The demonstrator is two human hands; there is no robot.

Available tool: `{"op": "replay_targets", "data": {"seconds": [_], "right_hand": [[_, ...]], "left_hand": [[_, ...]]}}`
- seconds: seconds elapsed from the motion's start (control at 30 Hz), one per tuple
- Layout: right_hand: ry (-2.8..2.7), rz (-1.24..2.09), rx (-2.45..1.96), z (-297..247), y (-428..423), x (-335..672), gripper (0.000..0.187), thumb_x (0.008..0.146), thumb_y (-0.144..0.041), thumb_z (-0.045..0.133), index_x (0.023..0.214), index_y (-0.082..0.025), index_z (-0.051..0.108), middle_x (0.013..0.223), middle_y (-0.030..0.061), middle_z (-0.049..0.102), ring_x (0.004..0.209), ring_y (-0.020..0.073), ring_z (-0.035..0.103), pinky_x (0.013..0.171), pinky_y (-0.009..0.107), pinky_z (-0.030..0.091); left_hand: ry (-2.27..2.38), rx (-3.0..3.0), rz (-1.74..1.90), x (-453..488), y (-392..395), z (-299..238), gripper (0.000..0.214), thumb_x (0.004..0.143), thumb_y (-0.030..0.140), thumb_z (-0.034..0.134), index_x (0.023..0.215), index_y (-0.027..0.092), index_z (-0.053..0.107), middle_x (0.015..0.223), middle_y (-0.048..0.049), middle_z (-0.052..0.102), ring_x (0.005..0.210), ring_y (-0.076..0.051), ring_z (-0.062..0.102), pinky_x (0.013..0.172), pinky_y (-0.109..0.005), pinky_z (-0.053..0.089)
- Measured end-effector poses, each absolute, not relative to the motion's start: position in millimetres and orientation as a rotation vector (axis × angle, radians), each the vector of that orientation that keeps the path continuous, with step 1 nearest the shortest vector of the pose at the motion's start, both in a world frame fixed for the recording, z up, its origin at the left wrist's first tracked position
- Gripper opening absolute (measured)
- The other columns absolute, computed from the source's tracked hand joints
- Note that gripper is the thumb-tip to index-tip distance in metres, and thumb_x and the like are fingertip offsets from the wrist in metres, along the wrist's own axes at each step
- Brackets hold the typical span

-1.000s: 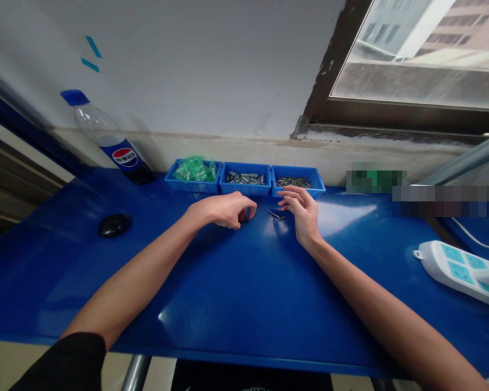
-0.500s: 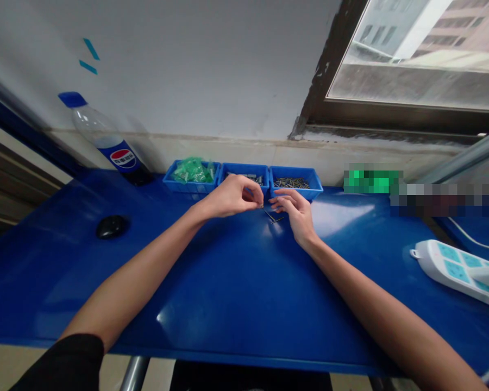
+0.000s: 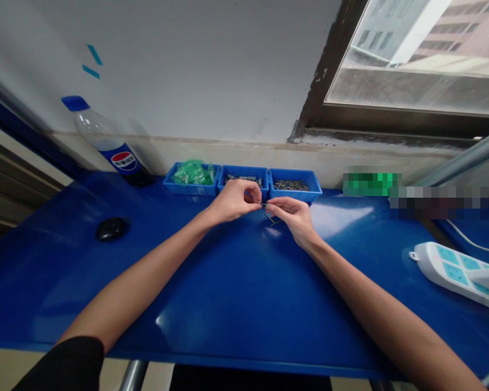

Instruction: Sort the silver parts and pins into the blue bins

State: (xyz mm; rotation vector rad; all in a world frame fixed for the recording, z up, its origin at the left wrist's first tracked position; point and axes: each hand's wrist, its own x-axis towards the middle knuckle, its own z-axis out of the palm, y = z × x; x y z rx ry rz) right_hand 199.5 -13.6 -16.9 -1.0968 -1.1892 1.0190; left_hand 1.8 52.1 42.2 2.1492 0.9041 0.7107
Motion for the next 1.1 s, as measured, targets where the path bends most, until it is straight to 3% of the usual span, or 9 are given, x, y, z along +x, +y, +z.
{"op": "replay_targets", "data": {"seconds": [0.27, 0.4, 0.5, 0.73, 0.87, 1.1], "right_hand": [[-0.999, 0.723, -1.096, -16, -11, 198, 0.024, 0.077, -0.04, 0.086, 0.091, -0.022, 0.079, 0.089, 0.0056, 0.08, 0.075, 0.0213, 0.075, 0.078, 0.041, 0.063], [-0.952, 0.618, -1.14, -19, -7, 205, 0.035, 0.082, -0.038, 0.08, 0.113, -0.022, 0.075, 0.117, 0.0113, 0.078, 0.089, 0.0238, 0.076, 0.078, 0.04, 0.063], [-0.97, 0.625, -1.156, -23, -7, 209, 0.038, 0.086, -0.035, 0.073, 0.122, -0.023, 0.071, 0.124, 0.0113, 0.076, 0.085, 0.0213, 0.075, 0.072, 0.036, 0.061], [-0.974, 0.659, -1.13, -24, -8, 208, 0.026, 0.088, -0.033, 0.066, 0.111, -0.022, 0.07, 0.105, 0.007, 0.079, 0.073, 0.0176, 0.07, 0.066, 0.032, 0.055], [-0.956, 0.707, -1.126, -23, -9, 205, 0.024, 0.085, -0.032, 0.067, 0.107, -0.021, 0.071, 0.099, 0.0064, 0.08, 0.069, 0.0172, 0.068, 0.064, 0.031, 0.052], [-0.964, 0.764, -1.137, -22, -10, 204, 0.022, 0.083, -0.032, 0.068, 0.101, -0.021, 0.071, 0.095, 0.0061, 0.08, 0.066, 0.0163, 0.067, 0.062, 0.031, 0.051]], "left_hand": [[0.977, 2.499, 0.504, 0, 54, 34, 0.012, 0.089, 0.026, 0.07, 0.088, 0.014, 0.074, 0.087, -0.0085, 0.077, 0.079, -0.02, 0.071, 0.076, -0.03, 0.052], [0.64, 2.599, 0.455, 9, 43, 32, 0.024, 0.097, 0.027, 0.065, 0.116, 0.016, 0.076, 0.118, -0.0119, 0.077, 0.108, -0.023, 0.072, 0.098, -0.033, 0.053], [0.485, 2.69, 0.332, 18, 31, 25, 0.03, 0.098, 0.023, 0.063, 0.126, 0.019, 0.074, 0.132, -0.012, 0.072, 0.124, -0.025, 0.066, 0.106, -0.035, 0.051], [0.717, 2.889, 0.196, 22, 25, 19, 0.03, 0.101, 0.013, 0.048, 0.109, 0.019, 0.076, 0.107, -0.0117, 0.074, 0.098, -0.023, 0.071, 0.079, -0.03, 0.053], [0.798, 2.886, 0.146, 16, 31, 27, 0.025, 0.096, 0.01, 0.05, 0.098, 0.018, 0.074, 0.1, -0.0114, 0.073, 0.089, -0.023, 0.071, 0.073, -0.029, 0.05], [0.871, 2.793, 0.08, 5, 40, 35, 0.017, 0.088, 0.011, 0.058, 0.095, 0.018, 0.072, 0.1, -0.0111, 0.073, 0.084, -0.023, 0.069, 0.067, -0.029, 0.045]]}}
